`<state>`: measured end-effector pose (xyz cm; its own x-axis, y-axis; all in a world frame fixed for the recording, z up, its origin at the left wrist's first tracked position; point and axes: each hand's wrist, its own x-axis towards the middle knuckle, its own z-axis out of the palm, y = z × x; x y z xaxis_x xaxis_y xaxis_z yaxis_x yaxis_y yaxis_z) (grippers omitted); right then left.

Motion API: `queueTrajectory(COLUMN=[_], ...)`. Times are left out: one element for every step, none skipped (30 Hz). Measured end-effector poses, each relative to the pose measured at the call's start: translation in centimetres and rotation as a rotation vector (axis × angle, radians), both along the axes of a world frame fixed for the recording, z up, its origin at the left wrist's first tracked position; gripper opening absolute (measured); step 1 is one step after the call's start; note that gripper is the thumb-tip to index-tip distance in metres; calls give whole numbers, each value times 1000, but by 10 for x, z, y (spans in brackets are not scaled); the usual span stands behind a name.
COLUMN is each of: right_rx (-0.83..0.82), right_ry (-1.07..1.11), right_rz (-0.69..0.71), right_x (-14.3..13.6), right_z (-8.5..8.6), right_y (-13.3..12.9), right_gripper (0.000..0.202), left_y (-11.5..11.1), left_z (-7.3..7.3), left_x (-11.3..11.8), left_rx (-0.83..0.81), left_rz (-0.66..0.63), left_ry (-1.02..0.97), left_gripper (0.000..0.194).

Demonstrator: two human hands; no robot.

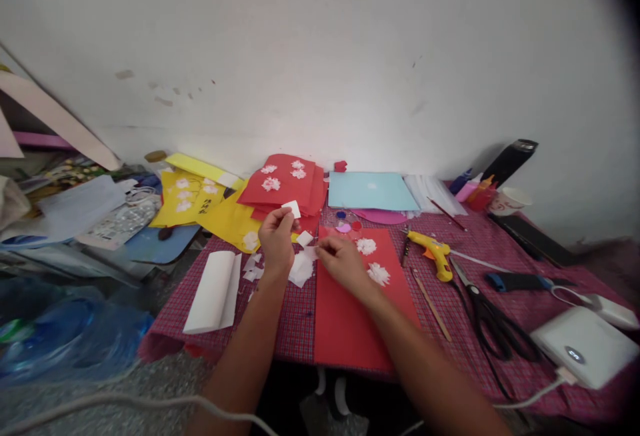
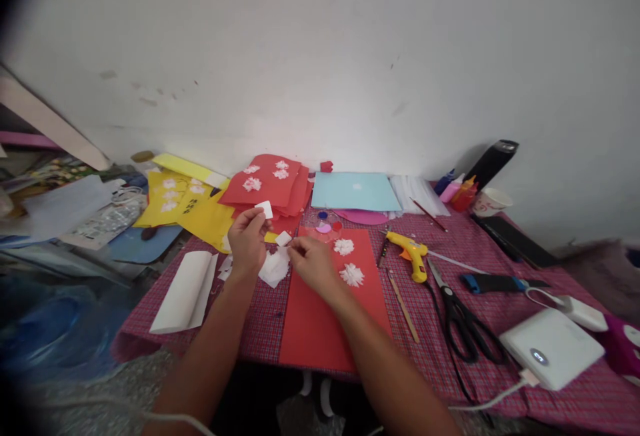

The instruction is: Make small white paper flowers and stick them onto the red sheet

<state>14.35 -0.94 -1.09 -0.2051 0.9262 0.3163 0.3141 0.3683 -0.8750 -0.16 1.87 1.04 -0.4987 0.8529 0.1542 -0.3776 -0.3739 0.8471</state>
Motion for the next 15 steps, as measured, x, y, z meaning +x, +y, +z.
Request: queueTrajectory(right_rx=[24,21,9,-15,-40,-59,-67,-61,-41,-10,31,74,108,124,127], right_ry=[-26,-41,-38,-26,-20,-28,-53,-92,-142,-190,-230,-248,-238,-207,-158], right_rz=[12,33,41,47,62,71,75,69,53,24,-13,-49,-88,-126,-145], right_x=[-6,-11,-16,-20,-23,-24,-25,-25,-24,-22,-19,-15,-11,-6,0], right_z=[-3,-5,-8,-10,-11,-11,-11,-10,-9,-7,-5,-4,-3,-3,-3], right_y=[-2,-5,-6,-7,-7,-7,-7,-6,-5,-4,-3,-1,2,4,7], right_gripper=[12,12,12,11,10,9,9,8,7,7,8,11,11,11,12], left_y=[1,1,1,1,1,1,1,1,1,1,1,1,0,0,-1], left_z=[-1,-2,-3,-4,-5,-5,-6,-6,-6,-6,-5,-5,-4,-4,-3], left_x=[-1,-1,0,0,1,1,1,2,2,2,2,2,2,3,4], left_rx=[-3,-7,-10,-14,-18,-21,-23,-23,-23,-22,-22,-23,-25,-26,-26], left_rz=[3,3,0,-5,-9,-12,-13,-14,-16,-20,-26,-34,-43,-54,-71], left_ry=[3,9,16,23,28,33,37,39,40,41,40,37,34,34,39], left_gripper=[21,21,21,22,22,22,22,22,22,21,21,21,21,21,22])
